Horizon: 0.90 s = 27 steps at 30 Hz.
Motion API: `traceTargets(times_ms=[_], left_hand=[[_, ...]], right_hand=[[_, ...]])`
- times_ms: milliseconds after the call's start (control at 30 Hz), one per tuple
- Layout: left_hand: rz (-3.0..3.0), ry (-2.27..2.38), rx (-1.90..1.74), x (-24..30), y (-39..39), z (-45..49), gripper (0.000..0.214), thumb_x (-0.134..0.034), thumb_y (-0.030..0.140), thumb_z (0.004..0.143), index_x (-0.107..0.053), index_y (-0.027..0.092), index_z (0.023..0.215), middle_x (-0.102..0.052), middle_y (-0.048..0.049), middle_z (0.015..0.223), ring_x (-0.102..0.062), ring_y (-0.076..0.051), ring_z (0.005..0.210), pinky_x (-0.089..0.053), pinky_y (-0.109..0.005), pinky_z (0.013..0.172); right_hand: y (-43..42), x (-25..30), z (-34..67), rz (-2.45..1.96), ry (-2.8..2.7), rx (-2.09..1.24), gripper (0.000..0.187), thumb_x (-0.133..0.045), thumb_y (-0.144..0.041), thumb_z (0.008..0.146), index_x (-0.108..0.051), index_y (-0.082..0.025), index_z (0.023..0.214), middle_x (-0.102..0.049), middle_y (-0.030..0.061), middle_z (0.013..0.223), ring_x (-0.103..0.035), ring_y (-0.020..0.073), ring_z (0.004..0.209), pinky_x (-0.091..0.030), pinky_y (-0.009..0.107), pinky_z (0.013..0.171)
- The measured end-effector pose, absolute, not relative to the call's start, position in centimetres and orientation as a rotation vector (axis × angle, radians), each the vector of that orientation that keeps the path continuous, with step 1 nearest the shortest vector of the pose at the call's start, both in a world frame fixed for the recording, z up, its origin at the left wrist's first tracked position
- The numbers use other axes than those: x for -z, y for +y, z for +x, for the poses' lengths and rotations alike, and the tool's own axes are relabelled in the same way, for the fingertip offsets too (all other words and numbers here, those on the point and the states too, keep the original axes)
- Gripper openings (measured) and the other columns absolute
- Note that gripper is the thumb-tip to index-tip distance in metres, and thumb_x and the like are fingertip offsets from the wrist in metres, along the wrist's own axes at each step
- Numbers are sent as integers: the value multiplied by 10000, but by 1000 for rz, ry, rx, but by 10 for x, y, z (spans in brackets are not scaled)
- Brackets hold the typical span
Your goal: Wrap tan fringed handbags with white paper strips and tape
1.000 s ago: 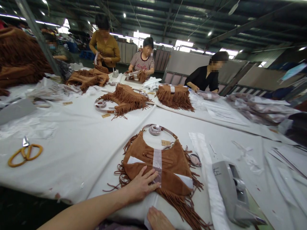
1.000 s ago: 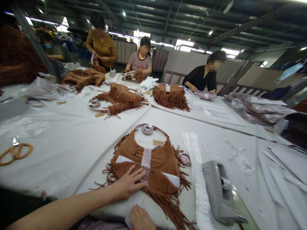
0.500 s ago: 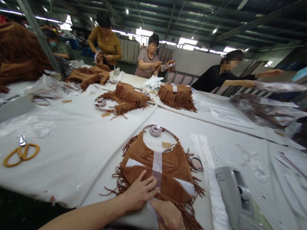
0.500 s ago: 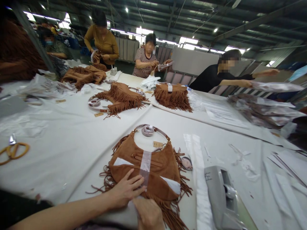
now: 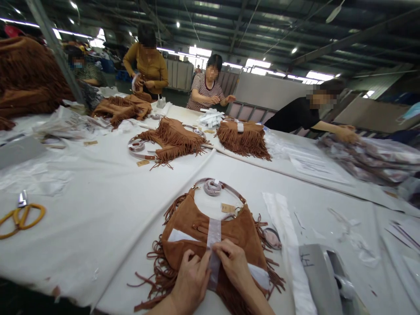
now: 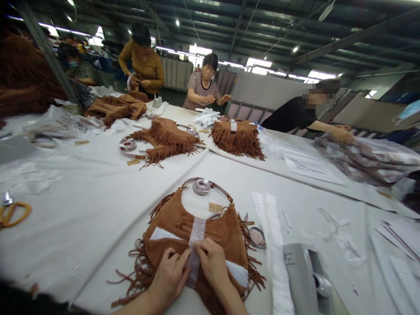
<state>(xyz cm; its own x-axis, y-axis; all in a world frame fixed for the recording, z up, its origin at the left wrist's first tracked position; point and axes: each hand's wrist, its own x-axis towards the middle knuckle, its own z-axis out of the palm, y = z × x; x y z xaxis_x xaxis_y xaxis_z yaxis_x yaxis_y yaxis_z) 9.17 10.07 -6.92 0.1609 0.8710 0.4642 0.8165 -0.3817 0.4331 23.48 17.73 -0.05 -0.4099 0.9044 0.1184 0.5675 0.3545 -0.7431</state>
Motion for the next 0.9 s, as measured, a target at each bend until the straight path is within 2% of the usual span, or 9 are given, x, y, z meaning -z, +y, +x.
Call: traceTargets(times_ms=[100, 200, 400, 467, 533, 600, 667, 767, 900], left_hand=[[2324, 1694, -1057, 66, 107, 91, 443, -392, 163, 890, -380, 115, 1331, -639, -111, 935, -572, -222, 778, -413, -459, 852], [2314, 1661, -1080, 68, 109, 90, 442, -395, 147, 879, -390, 110, 1319, -631, -96, 899, -563, -215, 766, -421, -440, 827], [2357, 1774, -967, 71, 112, 92, 317, -417, 149, 881, -545, 193, 1168, -611, -76, 861, -558, -225, 794, -429, -421, 799], [2466, 1771, -1026, 68, 113, 93, 325, -403, 149, 889, -562, 205, 1167, -620, -102, 984, -560, -244, 919, -400, -454, 882], [2652, 1680, -1067, 67, 114, 95, 341, -401, 178, 909, -544, 187, 1217, -572, -126, 1211, -498, -264, 1125, -313, -490, 1004], [2819, 1598, -980, 69, 112, 96, 398, -436, 287, 929, -485, 143, 1297, -457, -132, 1385, -368, -276, 1289, -205, -495, 1088], [2885, 1582, -817, 76, 109, 97, 625, -476, 493, 902, -386, 99, 1379, -363, -152, 1458, -260, -303, 1362, -132, -499, 1117], [2901, 1562, -685, 88, 105, 97, 948, -433, 746, 793, -267, 73, 1439, -293, -194, 1485, -171, -353, 1392, -36, -537, 1123], [2902, 1552, -612, 93, 105, 96, 1007, -374, 791, 778, -225, 59, 1453, -224, -204, 1507, -94, -355, 1410, 63, -533, 1122]], right_hand=[[187, 7, 231, -1294, -2098, -788, 365, -465, -428, 893, -676, -228, 673, -576, 21, 663, -589, 174, 670, -456, 267, 603], [192, 15, 229, -1330, -2075, -751, 355, -486, -442, 887, -679, -230, 678, -590, 20, 671, -590, 176, 674, -455, 281, 626], [195, 31, 230, -1415, -1999, -706, 337, -528, -461, 859, -656, -223, 657, -640, 27, 679, -604, 187, 657, -453, 300, 634], [196, 35, 230, -1443, -1991, -703, 330, -527, -455, 853, -651, -222, 654, -640, 25, 675, -604, 188, 654, -450, 300, 635], [198, 38, 232, -1461, -1980, -732, 317, -526, -442, 846, -653, -220, 660, -646, 25, 685, -603, 187, 655, -449, 299, 639], [198, 41, 233, -1468, -1961, -768, 298, -525, -426, 841, -661, -216, 679, -657, 29, 705, -607, 184, 661, -452, 293, 640], [199, 43, 234, -1473, -1948, -780, 278, -533, -411, 834, -667, -211, 694, -665, 32, 719, -611, 182, 669, -455, 285, 645], [198, 45, 234, -1501, -1939, -761, 246, -550, -399, 820, -669, -212, 712, -670, 28, 730, -617, 186, 684, -456, 288, 664], [200, 49, 232, -1565, -1903, -695, 230, -561, -414, 814, -658, -216, 747, -678, 28, 745, -625, 203, 699, -464, 303, 668]])
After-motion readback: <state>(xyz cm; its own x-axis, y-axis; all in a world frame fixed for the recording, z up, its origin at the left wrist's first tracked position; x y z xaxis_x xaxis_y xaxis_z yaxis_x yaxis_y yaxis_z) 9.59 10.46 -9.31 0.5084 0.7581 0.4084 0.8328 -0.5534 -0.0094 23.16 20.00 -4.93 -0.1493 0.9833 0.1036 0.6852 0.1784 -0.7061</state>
